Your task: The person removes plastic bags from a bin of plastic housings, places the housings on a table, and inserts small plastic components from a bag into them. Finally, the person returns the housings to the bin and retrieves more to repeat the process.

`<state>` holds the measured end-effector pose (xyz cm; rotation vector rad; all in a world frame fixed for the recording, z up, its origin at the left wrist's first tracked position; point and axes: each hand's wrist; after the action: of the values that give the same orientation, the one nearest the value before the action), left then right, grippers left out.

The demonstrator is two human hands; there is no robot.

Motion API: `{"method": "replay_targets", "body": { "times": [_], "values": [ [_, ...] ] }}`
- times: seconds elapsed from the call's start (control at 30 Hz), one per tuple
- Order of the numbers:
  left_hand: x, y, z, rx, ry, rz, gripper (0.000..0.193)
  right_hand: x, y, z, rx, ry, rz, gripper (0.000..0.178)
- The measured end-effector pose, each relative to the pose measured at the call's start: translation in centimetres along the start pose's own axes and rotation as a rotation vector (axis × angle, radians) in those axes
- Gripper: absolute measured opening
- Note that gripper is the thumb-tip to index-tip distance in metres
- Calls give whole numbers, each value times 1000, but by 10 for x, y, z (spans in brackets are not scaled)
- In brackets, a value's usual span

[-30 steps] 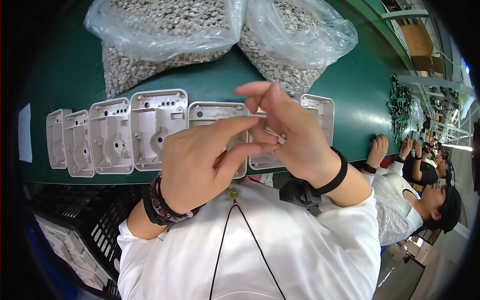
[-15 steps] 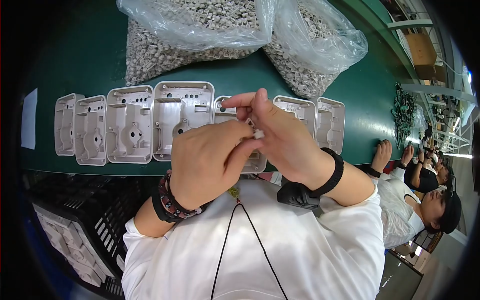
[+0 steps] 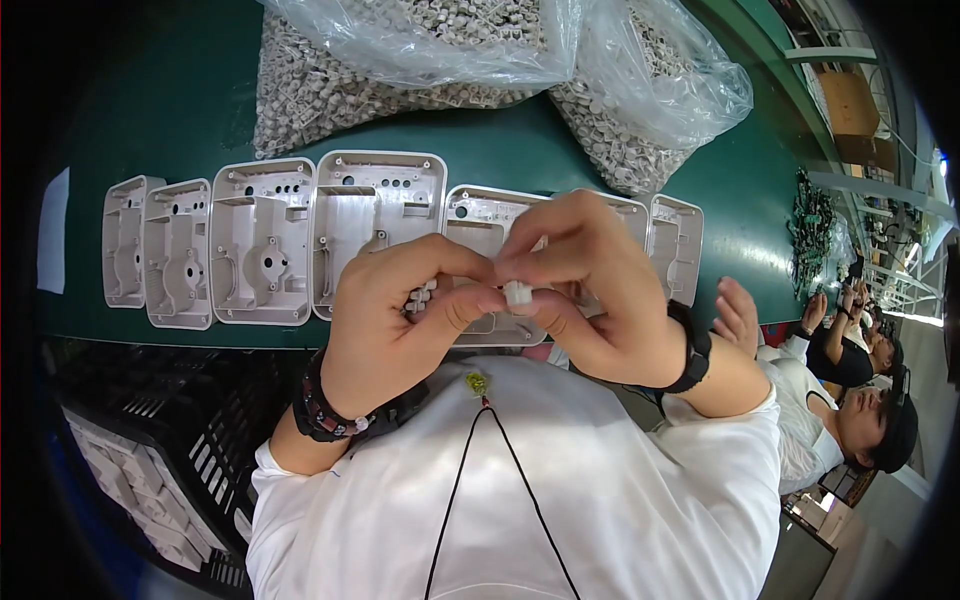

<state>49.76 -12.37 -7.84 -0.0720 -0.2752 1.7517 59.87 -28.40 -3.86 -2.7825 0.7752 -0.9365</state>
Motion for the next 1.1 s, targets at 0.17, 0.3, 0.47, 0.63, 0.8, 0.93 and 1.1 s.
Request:
{"method": "replay_targets", "body": {
  "times": [0.17, 0.3, 0.47, 0.63, 0.8, 0.93, 1.1],
  "values": [
    [6, 6, 2, 232, 81, -83, 14, 0, -11, -16, 181, 550, -175, 25],
    [3, 9, -4, 194, -39, -17, 14, 0, -9, -16, 231, 687, -216, 24],
    [9, 11, -9, 123, -5, -68, 14, -9, -2, 0, 340, 560, -71, 24],
    [18, 11, -3, 158, -324, -15, 19, 3, -25, 6, 417, 599, -136, 23],
    [19, 13, -9, 10, -798, -130, 31, 9, -58, 44, 534, 855, -415, 17],
    [18, 13, -5, 40, -836, -177, 35, 2, -67, 63, 585, 845, -604, 14],
    [19, 15, -5, 54, -826, -167, 33, 6, -68, 66, 552, 783, -703, 11]
  ]
}}
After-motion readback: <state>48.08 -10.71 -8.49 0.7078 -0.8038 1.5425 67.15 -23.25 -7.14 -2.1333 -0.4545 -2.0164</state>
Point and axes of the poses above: each hand's wrist, its own y-axis away from the middle knuckle, its own x-axis out of the back of the hand, z = x × y, and after that the axes turned 1 degree about z, right-handed
